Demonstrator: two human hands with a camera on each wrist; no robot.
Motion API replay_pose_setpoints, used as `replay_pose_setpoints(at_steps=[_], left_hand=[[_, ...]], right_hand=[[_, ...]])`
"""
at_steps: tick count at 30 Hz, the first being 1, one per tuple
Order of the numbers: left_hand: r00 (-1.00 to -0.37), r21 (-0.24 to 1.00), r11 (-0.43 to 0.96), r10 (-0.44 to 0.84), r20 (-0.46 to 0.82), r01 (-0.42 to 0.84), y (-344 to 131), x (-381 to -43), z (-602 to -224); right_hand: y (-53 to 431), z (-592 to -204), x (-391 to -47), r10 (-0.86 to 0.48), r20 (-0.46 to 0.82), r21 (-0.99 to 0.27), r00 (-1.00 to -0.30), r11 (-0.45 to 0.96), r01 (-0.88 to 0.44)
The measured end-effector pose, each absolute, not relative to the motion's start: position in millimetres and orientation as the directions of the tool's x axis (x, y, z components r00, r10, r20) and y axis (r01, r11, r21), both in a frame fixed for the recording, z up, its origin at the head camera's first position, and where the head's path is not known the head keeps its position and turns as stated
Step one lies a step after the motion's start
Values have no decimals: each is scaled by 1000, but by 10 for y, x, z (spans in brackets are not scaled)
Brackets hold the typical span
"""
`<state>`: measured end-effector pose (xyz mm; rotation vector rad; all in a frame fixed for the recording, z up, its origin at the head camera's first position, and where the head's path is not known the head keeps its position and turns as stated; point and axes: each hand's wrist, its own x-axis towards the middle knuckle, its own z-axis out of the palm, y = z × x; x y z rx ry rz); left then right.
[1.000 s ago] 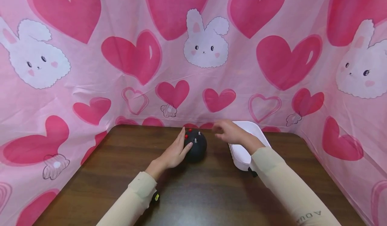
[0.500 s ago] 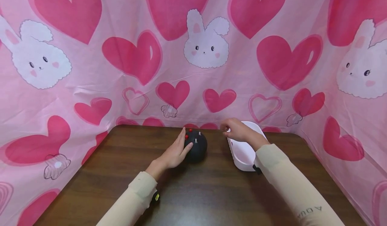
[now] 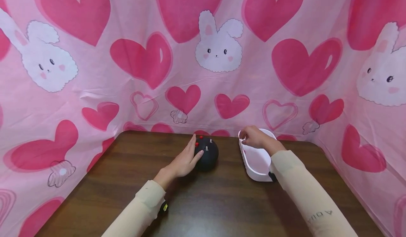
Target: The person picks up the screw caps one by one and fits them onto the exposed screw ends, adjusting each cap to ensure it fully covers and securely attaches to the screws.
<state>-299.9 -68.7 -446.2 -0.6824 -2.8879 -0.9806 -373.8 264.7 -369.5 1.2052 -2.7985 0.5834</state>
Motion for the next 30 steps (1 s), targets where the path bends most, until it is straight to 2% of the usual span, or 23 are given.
replay_pose_setpoints(at_steps=[9, 21, 30], left_hand=[[-904, 589, 699, 400, 150, 406, -684, -3013, -4455], [-907, 587, 705, 399, 135, 398, -679, -2977, -4429], [-909, 586, 708, 394, 133, 393, -699, -2976, -4431]], right_hand=[[2688, -3726, -3832, -687, 71, -359, -723, 658, -662], [2694, -3822, -3882, -682, 105, -420, -724, 629, -654], [2711, -3858, -3882, -670, 89, -404, -737, 652, -641]])
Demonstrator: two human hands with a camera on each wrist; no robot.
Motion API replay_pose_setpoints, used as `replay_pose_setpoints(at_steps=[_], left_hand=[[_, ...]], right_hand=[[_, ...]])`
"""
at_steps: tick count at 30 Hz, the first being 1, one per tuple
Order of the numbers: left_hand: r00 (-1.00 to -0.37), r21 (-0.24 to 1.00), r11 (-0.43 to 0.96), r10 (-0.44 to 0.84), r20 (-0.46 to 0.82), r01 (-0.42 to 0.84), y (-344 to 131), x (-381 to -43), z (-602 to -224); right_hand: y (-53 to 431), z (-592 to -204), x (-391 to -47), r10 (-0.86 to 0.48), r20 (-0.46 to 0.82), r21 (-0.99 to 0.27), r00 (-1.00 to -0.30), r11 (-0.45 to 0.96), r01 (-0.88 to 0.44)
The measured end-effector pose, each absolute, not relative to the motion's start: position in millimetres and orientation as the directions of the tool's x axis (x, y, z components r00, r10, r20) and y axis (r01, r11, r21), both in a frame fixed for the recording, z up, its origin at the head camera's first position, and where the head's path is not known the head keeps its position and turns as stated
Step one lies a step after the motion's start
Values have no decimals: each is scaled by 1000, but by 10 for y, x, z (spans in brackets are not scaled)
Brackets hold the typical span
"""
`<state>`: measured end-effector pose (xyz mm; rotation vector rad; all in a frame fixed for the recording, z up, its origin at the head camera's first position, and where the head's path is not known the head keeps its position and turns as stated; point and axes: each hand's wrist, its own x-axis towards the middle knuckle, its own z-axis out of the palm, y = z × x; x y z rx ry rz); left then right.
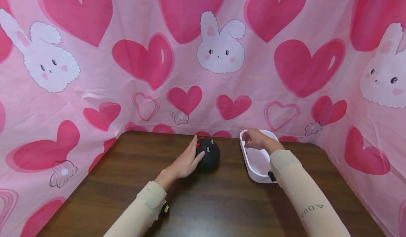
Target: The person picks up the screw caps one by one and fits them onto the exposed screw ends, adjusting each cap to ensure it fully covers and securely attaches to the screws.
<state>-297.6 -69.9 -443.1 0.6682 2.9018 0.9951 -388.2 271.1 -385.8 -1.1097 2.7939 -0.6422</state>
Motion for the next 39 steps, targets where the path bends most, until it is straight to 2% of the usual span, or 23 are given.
replay_pose_setpoints(at_steps=[5, 11, 17, 25, 32, 39], left_hand=[[-908, 585, 707, 395, 139, 397, -698, -2973, -4452], [-908, 586, 708, 397, 134, 395, -689, -2972, -4481], [-904, 585, 703, 403, 143, 406, -681, -2976, -4484], [-906, 579, 708, 398, 145, 404, -679, -2997, -4462], [-908, 577, 713, 397, 136, 398, -679, -3000, -4440], [-910, 582, 712, 391, 138, 394, -683, -3000, -4450]], right_hand=[[2719, -3879, -3882, -670, 26, -384, -742, 679, -626], [2730, -3893, -3859, -604, -143, -383, -784, 764, -519], [2734, -3933, -3852, -578, -252, -388, -776, 795, -466], [2722, -3949, -3886, -592, -297, -385, -749, 792, -474], [2690, -3949, -3878, -626, -283, -337, -727, 774, -536], [2654, -3914, -3813, -587, -296, -270, -754, 808, -524]])
